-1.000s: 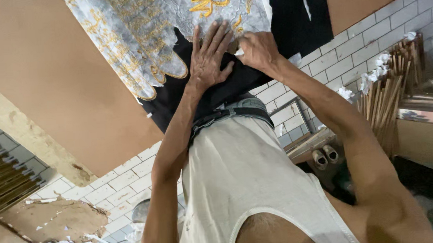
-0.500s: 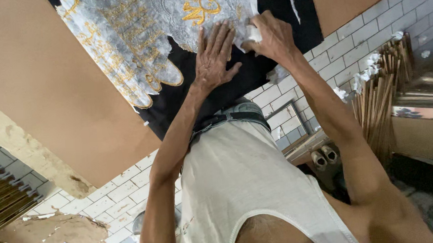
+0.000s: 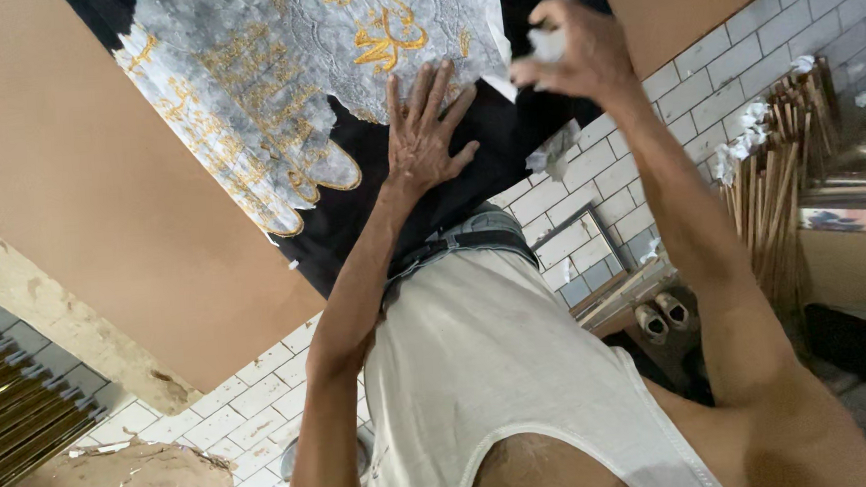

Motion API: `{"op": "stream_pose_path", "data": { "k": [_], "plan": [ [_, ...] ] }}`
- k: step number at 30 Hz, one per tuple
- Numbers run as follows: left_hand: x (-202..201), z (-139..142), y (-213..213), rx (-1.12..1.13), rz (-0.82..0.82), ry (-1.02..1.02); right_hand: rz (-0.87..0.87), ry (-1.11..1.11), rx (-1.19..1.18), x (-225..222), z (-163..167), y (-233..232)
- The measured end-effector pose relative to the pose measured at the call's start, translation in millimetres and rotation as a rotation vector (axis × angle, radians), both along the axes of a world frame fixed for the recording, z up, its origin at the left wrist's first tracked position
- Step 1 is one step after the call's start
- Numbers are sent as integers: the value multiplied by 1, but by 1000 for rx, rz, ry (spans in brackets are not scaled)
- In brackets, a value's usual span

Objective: The person peels white paper backing off a black embroidered fabric banner laid on a work table, tearing the paper away section by section around the gold and white embroidery and smoothing the fabric with their hand as scraps accumulate on the table.

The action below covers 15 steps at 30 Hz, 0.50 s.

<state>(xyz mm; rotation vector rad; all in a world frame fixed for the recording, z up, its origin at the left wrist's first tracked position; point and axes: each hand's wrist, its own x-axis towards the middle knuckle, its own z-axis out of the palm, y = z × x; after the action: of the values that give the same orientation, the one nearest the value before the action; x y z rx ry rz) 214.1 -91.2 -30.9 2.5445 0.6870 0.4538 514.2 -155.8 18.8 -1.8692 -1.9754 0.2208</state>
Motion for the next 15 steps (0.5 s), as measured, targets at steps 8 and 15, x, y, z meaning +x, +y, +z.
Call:
{"op": "stream_pose_path", "data": {
  "k": [8,15],
  "plan": [
    [10,3,-6,25,20,69,-23,-77,133,-54,-39,18],
    [9,-7,-7,81,29,128,-49,-69,309,-50,-61,21]
  ]
}}
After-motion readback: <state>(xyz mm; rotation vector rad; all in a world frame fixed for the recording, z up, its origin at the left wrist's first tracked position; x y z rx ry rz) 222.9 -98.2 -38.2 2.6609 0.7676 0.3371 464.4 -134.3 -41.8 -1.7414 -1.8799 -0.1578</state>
